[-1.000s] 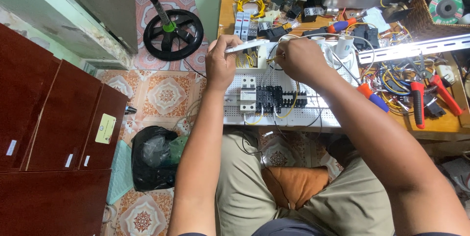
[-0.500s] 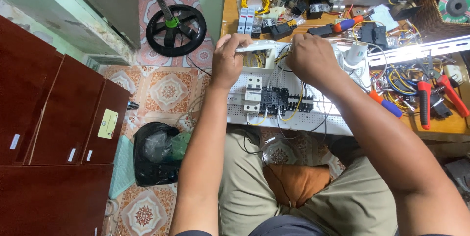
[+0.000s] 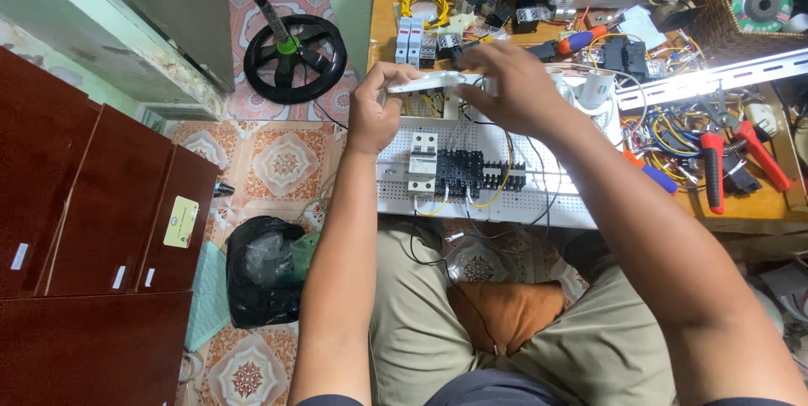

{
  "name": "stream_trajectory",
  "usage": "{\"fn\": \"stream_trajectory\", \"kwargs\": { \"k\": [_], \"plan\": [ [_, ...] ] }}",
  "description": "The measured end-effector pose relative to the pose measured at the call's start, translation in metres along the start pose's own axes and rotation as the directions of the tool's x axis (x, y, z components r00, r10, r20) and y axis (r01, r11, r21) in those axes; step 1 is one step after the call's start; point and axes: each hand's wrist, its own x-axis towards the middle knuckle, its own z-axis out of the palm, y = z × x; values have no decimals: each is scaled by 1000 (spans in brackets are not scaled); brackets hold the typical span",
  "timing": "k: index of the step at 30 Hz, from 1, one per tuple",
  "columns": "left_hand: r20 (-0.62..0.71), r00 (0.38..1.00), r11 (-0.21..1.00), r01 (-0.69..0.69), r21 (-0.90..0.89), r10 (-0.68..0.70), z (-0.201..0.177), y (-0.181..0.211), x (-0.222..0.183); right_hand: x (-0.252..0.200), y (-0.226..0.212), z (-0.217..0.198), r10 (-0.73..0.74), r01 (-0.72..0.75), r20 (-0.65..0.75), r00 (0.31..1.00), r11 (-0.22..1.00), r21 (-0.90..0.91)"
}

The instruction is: Connecting various electrical components like switches and breakers on a test board using wires and a screwdriver.

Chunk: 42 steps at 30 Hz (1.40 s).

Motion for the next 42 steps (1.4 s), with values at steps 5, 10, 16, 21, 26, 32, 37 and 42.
{"fn": "stream_trajectory", "kwargs": {
  "k": [5, 10, 16, 21, 26, 32, 37, 42],
  "plan": [
    [4, 1000, 1000, -21, 0, 21, -1, 16, 2, 22, 2, 28, 110, -120, 232, 966, 992, 31],
    [-13, 1000, 999, -19, -37, 18, -4, 21, 2, 31, 10, 38, 205, -222, 258, 944, 974, 39],
    [-3, 999, 996, -34, -80, 34, -9, 23, 1, 33, -11, 17, 221, -248, 239, 945, 965, 85],
    [29, 999, 985, 48, -166, -43, -12, 21, 1, 34, -11, 22, 233, -244, 233, 944, 970, 19],
    [-9, 996, 995, 92, -29, -92, -8, 13, 2, 33, -3, 31, 227, -226, 212, 950, 974, -30],
    [-8, 997, 997, 78, -16, -78, -10, 18, 3, 31, -16, 23, 240, -241, 228, 944, 970, -25],
    [23, 999, 999, 33, 26, -34, -11, 13, 4, 28, -11, 30, 184, -177, 196, 963, 983, -54],
    [84, 987, 980, 122, 157, -136, -13, 12, 0, 27, -17, 34, 204, -182, 174, 963, 974, -137]
  ]
}}
